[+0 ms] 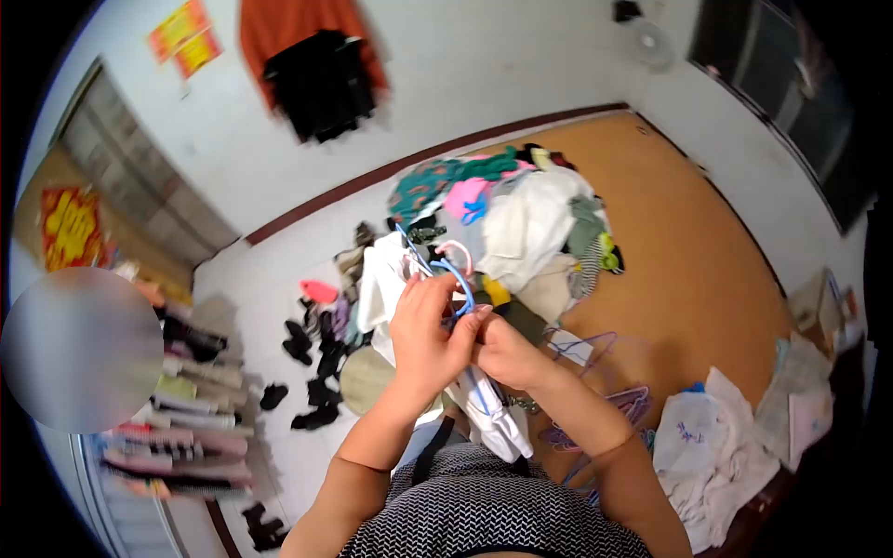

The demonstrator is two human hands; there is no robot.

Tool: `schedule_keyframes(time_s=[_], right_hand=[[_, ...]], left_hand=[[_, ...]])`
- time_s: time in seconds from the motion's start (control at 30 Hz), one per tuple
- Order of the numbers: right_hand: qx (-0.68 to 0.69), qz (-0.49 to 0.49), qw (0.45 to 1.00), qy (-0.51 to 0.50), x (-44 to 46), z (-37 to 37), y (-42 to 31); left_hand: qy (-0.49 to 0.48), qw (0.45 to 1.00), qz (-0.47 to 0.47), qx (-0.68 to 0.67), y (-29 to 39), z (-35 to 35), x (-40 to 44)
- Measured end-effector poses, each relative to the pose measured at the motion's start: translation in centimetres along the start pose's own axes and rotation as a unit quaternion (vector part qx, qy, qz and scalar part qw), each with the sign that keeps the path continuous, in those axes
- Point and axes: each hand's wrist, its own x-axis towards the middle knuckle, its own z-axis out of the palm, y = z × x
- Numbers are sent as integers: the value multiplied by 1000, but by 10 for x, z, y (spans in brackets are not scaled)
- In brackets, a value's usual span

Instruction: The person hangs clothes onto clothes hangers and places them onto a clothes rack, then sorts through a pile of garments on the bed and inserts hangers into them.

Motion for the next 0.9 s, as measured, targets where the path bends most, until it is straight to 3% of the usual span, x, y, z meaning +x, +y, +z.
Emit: schedule_keyframes(time_s=[0.13,0.2,0.3,0.33,0.5,0.57,0.6,0.7,0.9], right_hand=[[-11,36,993,-109,-3,57,18],[3,26,993,-113,-7,86,24],[84,14,989,-119,-10,133,37],[-13,52,985,-163,-9,142,40],[-45,40,978,-201,-7,241,76],[7,66,979,-193,-10,294,92],[-47,34,976,-210,-7,317,110],[-30,25,970,-240,-11,404,132],[-109,-90,926,-351,-11,539,189]], left_hand=[[28,999,-36,-12,3,-69,-48],[47,985,-127,-110,6,-96,-69],[92,957,-179,-208,5,-133,-100],[112,938,-179,-273,-3,-142,-114],[172,875,-195,-408,-14,-224,-170],[194,874,-178,-408,-19,-270,-197],[214,876,-176,-395,-23,-297,-212],[250,864,-163,-405,-28,-365,-263],[344,894,-209,-200,-27,-469,-346]])
